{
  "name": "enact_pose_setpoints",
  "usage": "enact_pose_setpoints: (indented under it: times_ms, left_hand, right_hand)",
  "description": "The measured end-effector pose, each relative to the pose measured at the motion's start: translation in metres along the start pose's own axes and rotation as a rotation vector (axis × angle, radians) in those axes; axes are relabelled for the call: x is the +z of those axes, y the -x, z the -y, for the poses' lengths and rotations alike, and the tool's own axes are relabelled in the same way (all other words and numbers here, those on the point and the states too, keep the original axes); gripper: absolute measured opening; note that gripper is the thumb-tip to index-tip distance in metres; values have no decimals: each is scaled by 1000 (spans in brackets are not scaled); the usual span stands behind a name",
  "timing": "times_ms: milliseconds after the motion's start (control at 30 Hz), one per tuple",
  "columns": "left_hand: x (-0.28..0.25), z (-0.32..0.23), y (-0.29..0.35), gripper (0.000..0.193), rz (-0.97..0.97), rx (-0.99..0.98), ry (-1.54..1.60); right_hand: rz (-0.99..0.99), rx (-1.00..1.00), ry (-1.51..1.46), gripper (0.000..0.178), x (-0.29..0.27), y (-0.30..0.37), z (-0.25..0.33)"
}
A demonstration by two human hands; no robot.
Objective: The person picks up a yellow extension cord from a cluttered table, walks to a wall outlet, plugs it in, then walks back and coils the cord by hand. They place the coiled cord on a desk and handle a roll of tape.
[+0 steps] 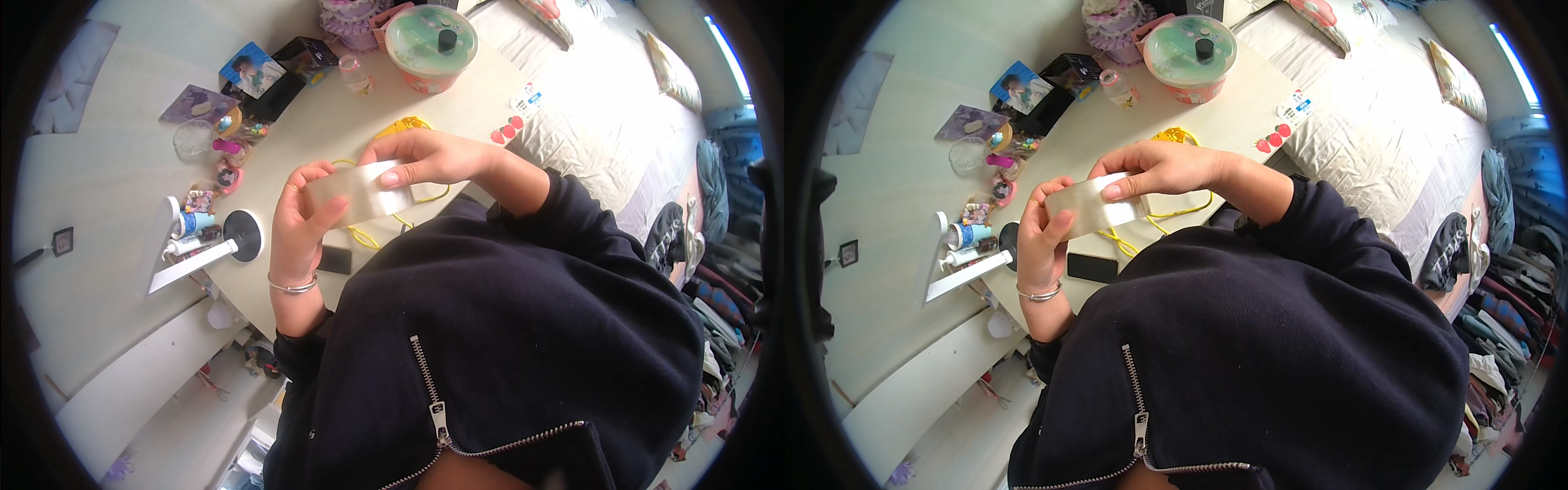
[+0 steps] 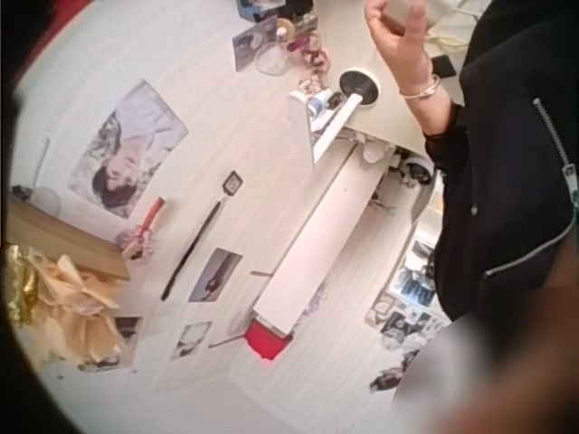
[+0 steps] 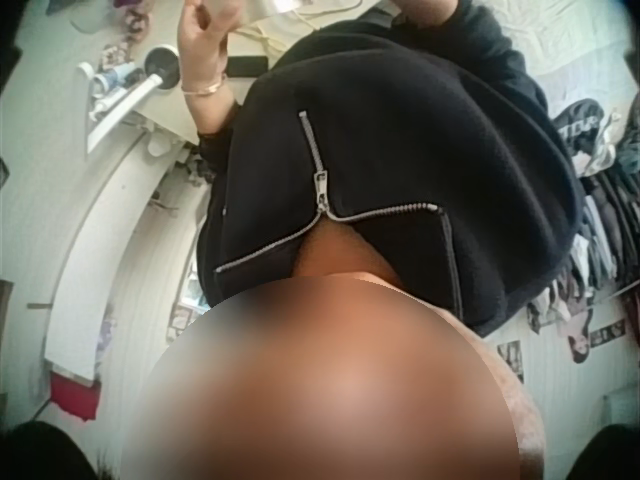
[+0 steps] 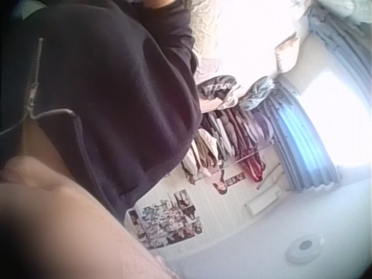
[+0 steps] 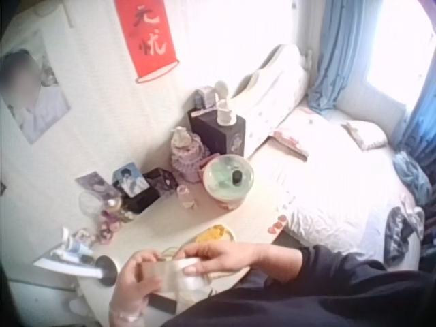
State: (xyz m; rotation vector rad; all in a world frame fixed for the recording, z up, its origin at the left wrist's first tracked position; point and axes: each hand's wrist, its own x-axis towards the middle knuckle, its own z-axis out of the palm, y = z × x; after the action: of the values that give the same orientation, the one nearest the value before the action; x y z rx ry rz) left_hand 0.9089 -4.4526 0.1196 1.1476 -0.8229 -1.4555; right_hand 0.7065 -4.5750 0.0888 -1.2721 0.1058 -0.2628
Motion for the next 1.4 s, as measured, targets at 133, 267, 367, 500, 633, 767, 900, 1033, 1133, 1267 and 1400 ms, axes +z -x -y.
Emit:
enact_pose_setpoints:
  times_ms: [133,267,367,500,633,767,900,1033,1133,1267,1400]
  left_hand:
    - [-6,1,2,40,28,-10,61]
    - [-8,-1,1,42,51,13,63]
    - [-8,-3,2,43,65,29,76]
    - [-8,-5,6,50,40,67,109]
    - [-11,-10,4,62,142,174,-5]
    - [-9,-12,2,61,195,164,-33]
    - [-2,-11,4,56,48,137,33]
    - [1,-12,2,54,47,119,6]
    - [1,-13,-1,54,50,117,-64]
    - [2,-14,-3,52,19,73,-116]
    - [1,-14,-6,45,7,-2,-23]
  right_hand:
    - [34,15,-28,40,-1,2,5]
    - [68,9,-54,43,-3,4,10]
    - [82,-26,-116,45,-5,6,9]
    - [66,-131,-170,46,-8,4,1]
    - [66,-144,-139,40,-10,0,-7]
    - [81,-151,-223,34,-6,0,-11]
    - [74,-153,-207,32,-5,1,-9]
    - [88,-119,-192,29,-7,0,-10]
    - [77,-101,-182,27,-8,-1,-13]
    - [11,-81,-128,28,-8,-1,-15]
    - [7,-53,-147,26,-10,2,-14]
